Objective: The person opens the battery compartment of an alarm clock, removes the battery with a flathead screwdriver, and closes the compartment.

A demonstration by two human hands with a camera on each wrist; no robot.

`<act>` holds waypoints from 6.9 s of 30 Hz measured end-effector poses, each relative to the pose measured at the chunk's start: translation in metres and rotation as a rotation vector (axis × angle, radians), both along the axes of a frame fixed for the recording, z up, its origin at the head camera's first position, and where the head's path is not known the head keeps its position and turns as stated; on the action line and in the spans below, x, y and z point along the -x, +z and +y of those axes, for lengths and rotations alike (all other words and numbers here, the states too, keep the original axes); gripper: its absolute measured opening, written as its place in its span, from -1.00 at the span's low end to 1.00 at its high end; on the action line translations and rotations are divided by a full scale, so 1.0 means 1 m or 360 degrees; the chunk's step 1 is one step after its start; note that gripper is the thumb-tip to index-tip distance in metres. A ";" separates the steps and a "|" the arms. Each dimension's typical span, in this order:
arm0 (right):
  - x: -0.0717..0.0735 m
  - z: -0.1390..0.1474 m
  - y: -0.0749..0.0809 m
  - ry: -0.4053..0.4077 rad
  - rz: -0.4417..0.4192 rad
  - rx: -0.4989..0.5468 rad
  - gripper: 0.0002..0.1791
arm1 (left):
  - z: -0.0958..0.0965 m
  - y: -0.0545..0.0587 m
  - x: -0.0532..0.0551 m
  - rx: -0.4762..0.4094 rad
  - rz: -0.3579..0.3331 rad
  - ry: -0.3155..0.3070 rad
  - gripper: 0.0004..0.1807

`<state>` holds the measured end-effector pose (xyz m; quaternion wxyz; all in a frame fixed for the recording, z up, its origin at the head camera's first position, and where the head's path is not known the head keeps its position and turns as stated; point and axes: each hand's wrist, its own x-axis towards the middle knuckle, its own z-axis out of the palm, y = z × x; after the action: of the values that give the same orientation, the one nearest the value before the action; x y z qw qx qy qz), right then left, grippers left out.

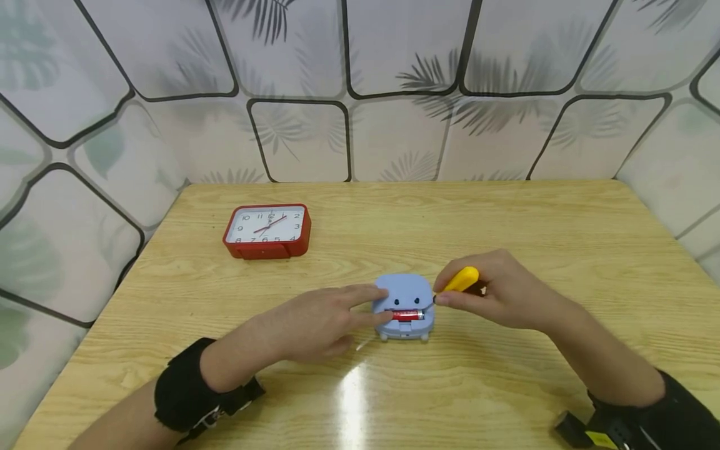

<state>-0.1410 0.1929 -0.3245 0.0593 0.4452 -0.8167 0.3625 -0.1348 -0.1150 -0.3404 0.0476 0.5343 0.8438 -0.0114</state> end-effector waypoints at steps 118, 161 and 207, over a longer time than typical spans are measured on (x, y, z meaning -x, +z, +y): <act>-0.002 -0.001 0.002 0.0061 -0.0465 0.0363 -0.82 | 0.001 -0.003 -0.002 -0.0023 0.0082 -0.0005 -0.34; 0.028 0.033 -0.009 -0.0834 0.0180 -0.0530 -0.75 | 0.001 -0.003 -0.002 -0.0043 0.0060 0.0008 -0.35; 0.030 0.037 -0.016 -0.0714 -0.0483 -0.1048 -0.46 | 0.001 -0.004 -0.002 -0.0046 0.0064 -0.0001 -0.37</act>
<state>-0.1707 0.2298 -0.3404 -0.1295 0.1932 -0.9649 0.1217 -0.1330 -0.1140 -0.3444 0.0227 0.5350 0.8445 -0.0100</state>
